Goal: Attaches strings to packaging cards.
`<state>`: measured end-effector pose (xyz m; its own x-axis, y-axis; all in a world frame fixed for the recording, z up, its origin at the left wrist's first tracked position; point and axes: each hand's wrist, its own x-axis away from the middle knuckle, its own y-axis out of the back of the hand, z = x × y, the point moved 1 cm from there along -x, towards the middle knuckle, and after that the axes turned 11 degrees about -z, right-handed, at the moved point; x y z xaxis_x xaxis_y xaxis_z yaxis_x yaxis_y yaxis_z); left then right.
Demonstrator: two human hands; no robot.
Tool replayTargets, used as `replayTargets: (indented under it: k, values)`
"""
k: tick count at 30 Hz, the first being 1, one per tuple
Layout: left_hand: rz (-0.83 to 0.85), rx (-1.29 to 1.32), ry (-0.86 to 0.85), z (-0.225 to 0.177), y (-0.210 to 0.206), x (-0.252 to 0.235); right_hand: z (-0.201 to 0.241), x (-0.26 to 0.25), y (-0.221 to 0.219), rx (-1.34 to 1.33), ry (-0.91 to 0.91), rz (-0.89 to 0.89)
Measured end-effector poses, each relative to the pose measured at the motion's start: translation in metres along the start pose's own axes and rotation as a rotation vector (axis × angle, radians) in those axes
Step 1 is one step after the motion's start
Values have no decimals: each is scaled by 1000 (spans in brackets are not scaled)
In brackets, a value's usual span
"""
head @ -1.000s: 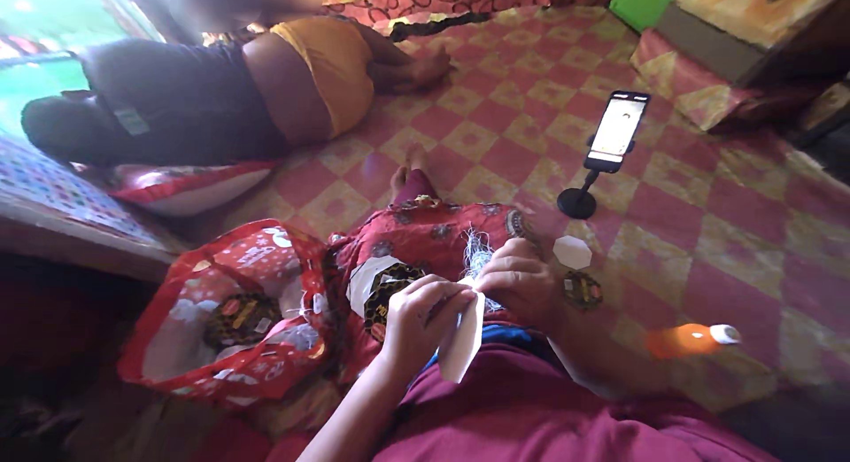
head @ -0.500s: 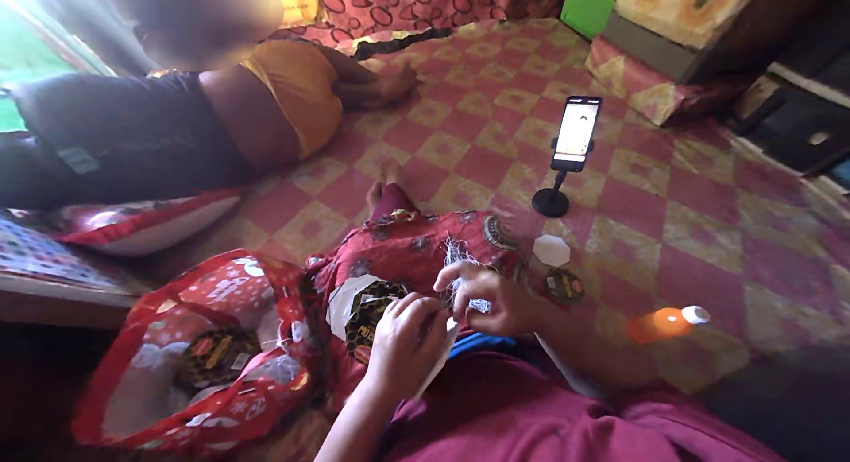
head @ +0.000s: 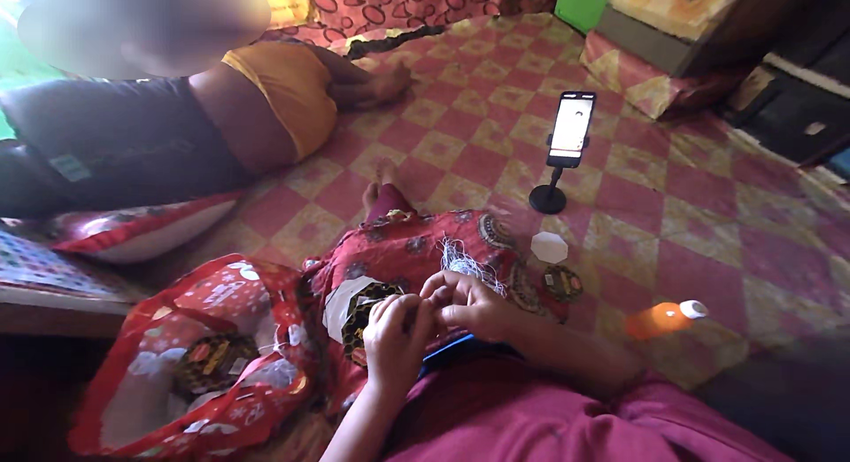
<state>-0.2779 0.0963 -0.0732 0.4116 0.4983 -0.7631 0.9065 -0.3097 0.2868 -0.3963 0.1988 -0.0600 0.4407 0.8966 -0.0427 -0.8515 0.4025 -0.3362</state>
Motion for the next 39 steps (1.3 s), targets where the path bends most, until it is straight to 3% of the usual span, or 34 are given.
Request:
replayTargets:
  k: [2,6,9,11,14,16,18,20,22,28,31,34,37,39]
  values:
    - [-36,74,52,1,-2,2,0,2,-2,183,174,-31]
    - [-83,175,111,0,-2,2,-8,0,0,593,764,-151]
    - [-74,205,138,-3,-1,0,-10,0,1,763,945,-225]
    - [-18,245,205,-3,1,-2,-10,-1,2,797,959,-245]
    - [179,436,571,-9,4,-5,-10,-2,4,843,933,-213]
    - [315,670,883,-13,8,-9,-10,-3,4,904,991,-188]
    - [384,956,1074,-7,12,-10,-9,-2,6,928,1040,-126]
    - [385,1148,1037,-1,13,-8,-8,-3,10,854,1040,-44]
    - [322,1144,912,2,12,-6,-7,-1,10,728,937,12]
    - [82,432,269,7,10,-4,-5,-6,9,281,566,-61]
    - [39,334,142,6,13,-5,-5,-7,8,141,456,-118]
    - [-3,288,97,3,15,-4,-6,-7,7,289,631,-150]
    - [-68,217,44,2,13,-3,-9,-4,1,785,938,-228]
    - [-98,192,43,2,11,-2,-9,-2,-4,1028,1018,-282]
